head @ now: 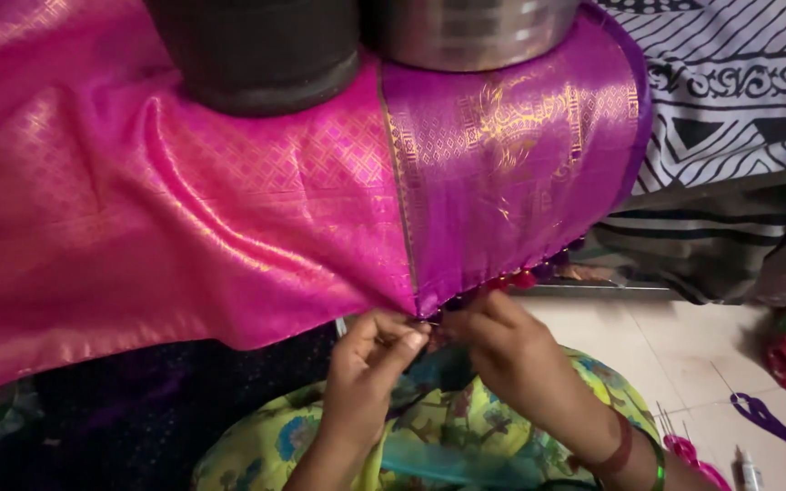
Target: The person is seen attaching decorative tassels and beads to the border of a pink saree.
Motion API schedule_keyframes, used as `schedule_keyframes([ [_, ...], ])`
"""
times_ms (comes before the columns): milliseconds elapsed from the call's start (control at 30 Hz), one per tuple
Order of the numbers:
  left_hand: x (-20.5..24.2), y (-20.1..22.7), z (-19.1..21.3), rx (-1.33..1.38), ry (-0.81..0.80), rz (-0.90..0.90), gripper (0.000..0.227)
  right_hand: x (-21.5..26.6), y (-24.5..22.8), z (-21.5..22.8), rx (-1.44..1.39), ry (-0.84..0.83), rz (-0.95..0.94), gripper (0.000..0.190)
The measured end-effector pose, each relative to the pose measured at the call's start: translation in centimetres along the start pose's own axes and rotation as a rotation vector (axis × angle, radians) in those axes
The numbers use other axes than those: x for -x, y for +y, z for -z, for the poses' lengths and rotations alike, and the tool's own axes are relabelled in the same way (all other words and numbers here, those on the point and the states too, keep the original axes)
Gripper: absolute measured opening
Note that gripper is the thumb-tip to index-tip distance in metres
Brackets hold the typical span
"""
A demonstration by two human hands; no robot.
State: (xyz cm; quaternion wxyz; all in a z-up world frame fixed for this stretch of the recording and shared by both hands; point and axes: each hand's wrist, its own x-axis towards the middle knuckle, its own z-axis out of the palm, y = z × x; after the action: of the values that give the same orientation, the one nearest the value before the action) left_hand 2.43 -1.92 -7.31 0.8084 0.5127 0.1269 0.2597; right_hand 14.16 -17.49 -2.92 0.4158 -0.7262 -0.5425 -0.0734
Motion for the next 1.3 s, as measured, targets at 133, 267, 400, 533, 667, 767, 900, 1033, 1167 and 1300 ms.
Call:
schedule_keyframes([
  [133,-0.2,-1.1,0.0,-0.266,0.078,-0.098,0.007,0.0,-1.9,0.9,-0.035,-0.040,0.096,0.029],
  [267,0.2,-0.6,-0.4,-0.422,0.020,-0.265,0.012,-1.0,-2.3,0.8,0.013,-0.001,0.109,0.025],
  [400,0.5,0.3,-0.9,-0.455,0.051,-0.174,0.010,-2.1,-2.6,0.5,-0.031,0.025,0.118,0.029],
  [533,1.1,0.1,0.1,-0.108,0.091,-0.010,0.011,-2.2,-2.5,-0.4,-0.122,-0.027,0.077,0.038],
  [667,1.2,-0.2,0.4,0.067,0.070,0.022,0.008,-2.9,-3.4,0.6,0.063,-0.009,0.318,0.040],
  [767,2.0,0.1,0.1,0.077,0.158,0.118,0.015,-3.0,-3.4,0.8,0.227,-0.043,0.514,0.048],
  [900,3.0,2.2,-1.6,-1.041,0.357,-0.715,0.016,-3.5,-3.9,1.3,0.245,-0.091,0.490,0.048],
  [1033,2.3,3.8,-2.5,-1.339,0.298,-0.972,0.019,-3.3,-3.3,1.2,0.009,-0.038,0.343,0.037],
  [1167,1.3,3.5,-1.2,-0.636,0.028,-0.446,0.007,-2.2,-1.7,1.3,-0.049,0.018,0.296,0.033],
  [1300,1.4,3.7,-1.0,-0.522,-0.027,-0.318,0.007,-2.0,-2.9,2.1,-0.010,0.018,0.287,0.033],
])
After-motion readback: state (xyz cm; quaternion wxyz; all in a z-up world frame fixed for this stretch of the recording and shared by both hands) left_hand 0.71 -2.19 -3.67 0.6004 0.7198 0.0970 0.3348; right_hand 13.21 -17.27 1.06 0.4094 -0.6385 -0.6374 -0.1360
